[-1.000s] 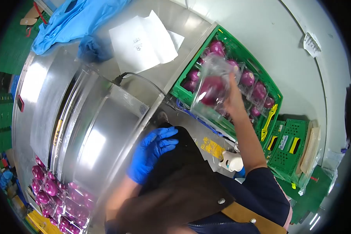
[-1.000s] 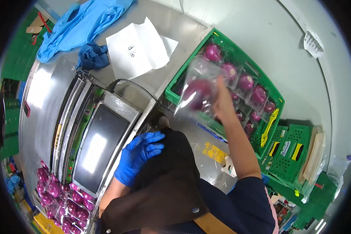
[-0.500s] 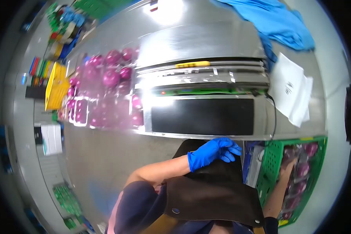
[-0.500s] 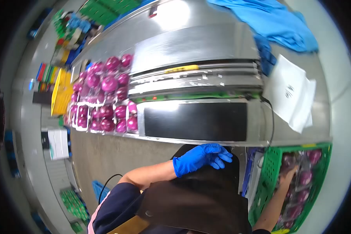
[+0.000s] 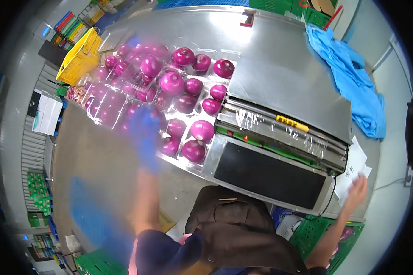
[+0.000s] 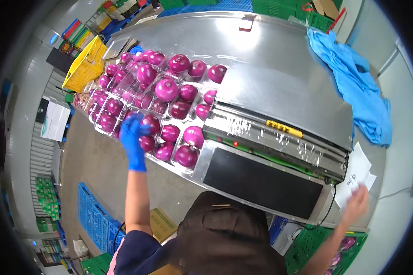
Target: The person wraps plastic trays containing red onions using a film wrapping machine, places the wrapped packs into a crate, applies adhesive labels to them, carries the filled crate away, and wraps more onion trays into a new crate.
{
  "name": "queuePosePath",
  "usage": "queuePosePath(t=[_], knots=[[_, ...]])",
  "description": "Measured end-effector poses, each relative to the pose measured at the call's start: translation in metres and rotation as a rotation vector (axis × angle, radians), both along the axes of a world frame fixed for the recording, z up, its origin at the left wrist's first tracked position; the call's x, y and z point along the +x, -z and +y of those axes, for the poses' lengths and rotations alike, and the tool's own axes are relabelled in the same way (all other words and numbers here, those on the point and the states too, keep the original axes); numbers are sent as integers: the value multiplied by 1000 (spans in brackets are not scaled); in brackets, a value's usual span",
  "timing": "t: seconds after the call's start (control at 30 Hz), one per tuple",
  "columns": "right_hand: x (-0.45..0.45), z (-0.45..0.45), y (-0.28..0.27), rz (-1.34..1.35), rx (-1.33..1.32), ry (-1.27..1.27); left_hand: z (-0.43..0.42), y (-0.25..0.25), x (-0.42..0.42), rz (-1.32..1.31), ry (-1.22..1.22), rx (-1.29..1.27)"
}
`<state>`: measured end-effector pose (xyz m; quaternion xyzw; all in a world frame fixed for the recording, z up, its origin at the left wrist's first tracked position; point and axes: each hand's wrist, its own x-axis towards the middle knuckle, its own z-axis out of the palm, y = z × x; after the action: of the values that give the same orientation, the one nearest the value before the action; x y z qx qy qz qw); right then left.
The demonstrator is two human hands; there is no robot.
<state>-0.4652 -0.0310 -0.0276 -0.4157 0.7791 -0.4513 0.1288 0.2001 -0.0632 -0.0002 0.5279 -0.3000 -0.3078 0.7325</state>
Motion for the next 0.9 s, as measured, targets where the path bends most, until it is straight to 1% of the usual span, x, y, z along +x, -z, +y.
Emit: queuePosePath(t=[0.03, 0.07, 0.1, 0.13, 0.17, 0.2, 0.23, 0.27, 0.3, 0.33, 0.37, 0.4, 0.43, 0.47, 0.53, 0.57, 0.6, 0.67, 0.7, 0.73, 0.77, 0.8, 0.87, 0.9], knots=[[59, -41, -12, -180, -189, -227, -22, -3, 26, -128, -160, 28], [126, -79, -30, -289, -226, -373, -45, -5, 52, -254, -321, 56], [190, -106, -55, -405, -131, -469, -68, 0, 88, -300, -330, 207], [248, -127, -77, -371, -54, -623, -90, 5, 117, -347, -337, 360], [299, -148, -82, -368, -89, -814, -109, -8, 116, -329, -407, 451], [344, -163, -95, -378, 90, -931, -121, -5, 127, -336, -366, 485], [382, -184, -86, -287, 63, -1107, -132, 5, 142, -344, -322, 522], [419, -202, -78, -291, 42, -1213, -144, 17, 158, -355, -280, 561], [453, -220, -71, -223, 40, -1274, -149, 32, 171, -370, -297, 526], [485, -236, -58, -255, 5, -1301, -150, 51, 185, -387, -313, 490], [515, -253, -44, -374, 58, -1287, -147, 69, 225, -803, -187, 575], [545, -271, -26, -407, 36, -1282, -144, 88, 245, -884, -173, 574], [569, -282, -26, -334, -8, -1267, -143, 103, 255, -917, -178, 580], [594, -293, -20, -296, -18, -1238, -142, 117, 263, -899, -184, 568], [640, -316, -1, -111, -18, -1182, -143, 146, 276, -847, -199, 518], [660, -321, 4, -106, 19, -1103, -144, 158, 282, -826, -207, 485], [684, -336, 23, -129, 39, -1056, -146, 169, 288, -812, -214, 443], [709, -347, 25, -231, 255, -1141, -147, 185, 294, -807, -247, 361], [719, -351, 38, -325, 211, -1152, -147, 188, 293, -804, -270, 328], [725, -353, 49, -416, 168, -1163, -146, 172, 275, -810, -309, 330], [726, -353, 48, -486, 175, -1132, -144, 155, 257, -816, -348, 332], [717, -349, 39, -408, 113, -1138, -141, 149, 247, -899, -372, 297], [682, -329, -8, -262, 1, -1141, -128, 98, 209, -713, -287, 258], [655, -319, -38, -274, 0, -1202, -122, 71, 190, -619, -252, 241]])
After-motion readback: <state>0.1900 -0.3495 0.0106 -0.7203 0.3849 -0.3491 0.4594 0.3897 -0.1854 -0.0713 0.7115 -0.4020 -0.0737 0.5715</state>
